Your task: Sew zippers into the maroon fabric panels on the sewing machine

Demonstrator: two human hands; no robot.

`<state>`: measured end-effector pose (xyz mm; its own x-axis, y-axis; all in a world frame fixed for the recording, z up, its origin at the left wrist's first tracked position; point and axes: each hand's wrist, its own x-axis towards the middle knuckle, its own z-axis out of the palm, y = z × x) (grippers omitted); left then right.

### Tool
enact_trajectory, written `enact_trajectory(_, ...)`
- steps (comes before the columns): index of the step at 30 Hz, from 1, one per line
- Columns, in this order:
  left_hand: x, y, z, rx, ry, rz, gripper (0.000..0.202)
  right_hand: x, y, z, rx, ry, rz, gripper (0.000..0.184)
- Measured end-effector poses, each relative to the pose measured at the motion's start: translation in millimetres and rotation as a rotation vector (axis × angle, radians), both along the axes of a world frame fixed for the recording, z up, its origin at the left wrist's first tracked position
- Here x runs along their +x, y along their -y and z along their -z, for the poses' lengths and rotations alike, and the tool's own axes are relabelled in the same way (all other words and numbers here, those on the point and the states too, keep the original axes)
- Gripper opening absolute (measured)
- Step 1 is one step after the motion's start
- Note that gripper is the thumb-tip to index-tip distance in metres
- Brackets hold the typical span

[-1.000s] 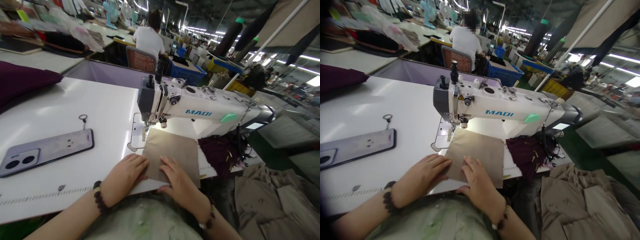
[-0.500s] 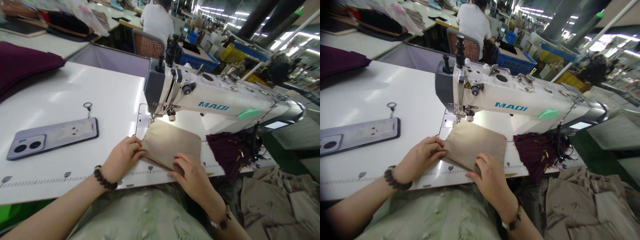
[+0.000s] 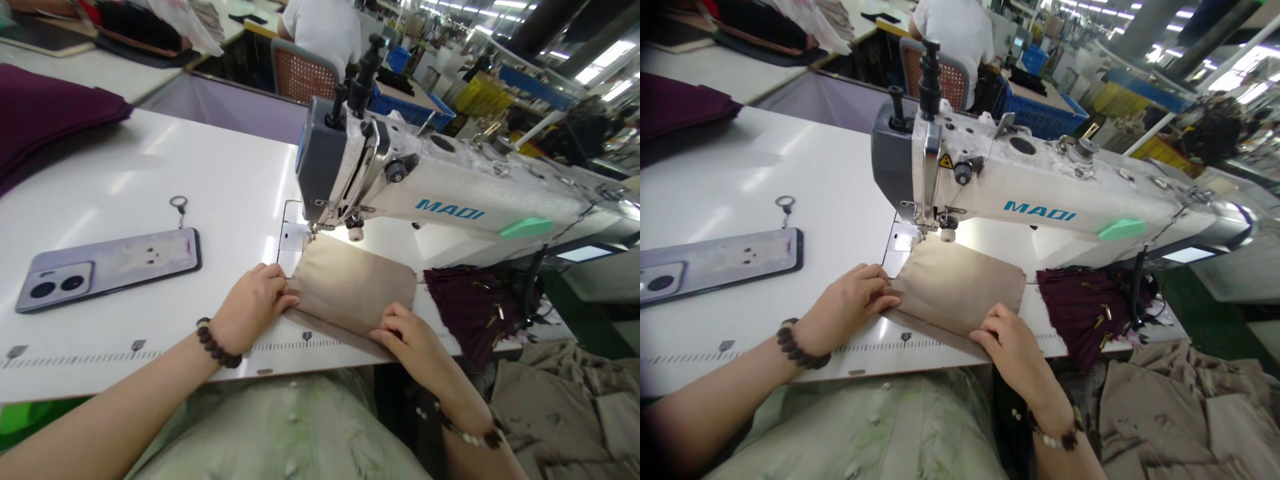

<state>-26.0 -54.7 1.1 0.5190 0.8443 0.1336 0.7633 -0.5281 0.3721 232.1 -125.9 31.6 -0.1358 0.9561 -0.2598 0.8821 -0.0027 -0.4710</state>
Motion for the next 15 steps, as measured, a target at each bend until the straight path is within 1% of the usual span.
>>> enact_trajectory(1, 0.0, -1.5, 0.3, 0.006, -0.010, 0.010, 0.022, 3.0, 0.8, 2.5, 0.012, -0.025, 0.010, 0.028)
enact_trajectory(2, 0.2, -2.9, 0.7, 0.015, -0.024, 0.023, 0.023, 4.1, 1.3, 4.6, 0.027, -0.007, 0.024, 0.031)
enact_trajectory(4, 1.2, -5.0, 1.4, 0.042, -0.063, 0.055, 0.024, 1.3, 0.9, 7.1, 0.058, 0.153, 0.055, 0.036)
enact_trajectory(6, 2.2, -4.2, 1.4, 0.108, -0.101, 0.072, 0.026, -6.2, -0.8, 6.5, 0.082, 0.369, 0.063, 0.031)
enact_trajectory(7, 2.5, -2.5, 0.8, 0.161, -0.117, 0.076, 0.025, -10.4, -1.9, 5.1, 0.104, 0.457, 0.047, 0.023)
enact_trajectory(8, 2.4, 0.0, -0.1, 0.219, -0.135, 0.095, 0.025, -14.6, -3.1, 3.1, 0.144, 0.514, 0.000, 0.013)
enact_trajectory(9, 1.9, 2.9, -1.4, 0.276, -0.150, 0.142, 0.025, -18.4, -4.4, 0.9, 0.200, 0.538, -0.082, 0.013)
enact_trajectory(11, 0.0, 7.9, -5.0, 0.349, -0.186, 0.289, 0.029, -25.4, -7.9, -3.4, 0.309, 0.528, -0.316, 0.042)
enact_trajectory(12, -0.9, 8.7, -7.1, 0.358, -0.214, 0.359, 0.030, -28.9, -10.3, -5.0, 0.337, 0.510, -0.434, 0.052)
enact_trajectory(13, -1.5, 7.9, -9.1, 0.354, -0.246, 0.403, 0.030, -32.7, -13.3, -6.0, 0.334, 0.490, -0.530, 0.057)
enact_trajectory(14, -1.5, 5.0, -11.1, 0.347, -0.278, 0.412, 0.030, -36.9, -17.0, -6.2, 0.309, 0.473, -0.593, 0.058)
enact_trajectory(15, -0.6, 0.1, -12.8, 0.338, -0.314, 0.392, 0.030, -41.3, -21.3, -5.7, 0.277, 0.464, -0.623, 0.057)
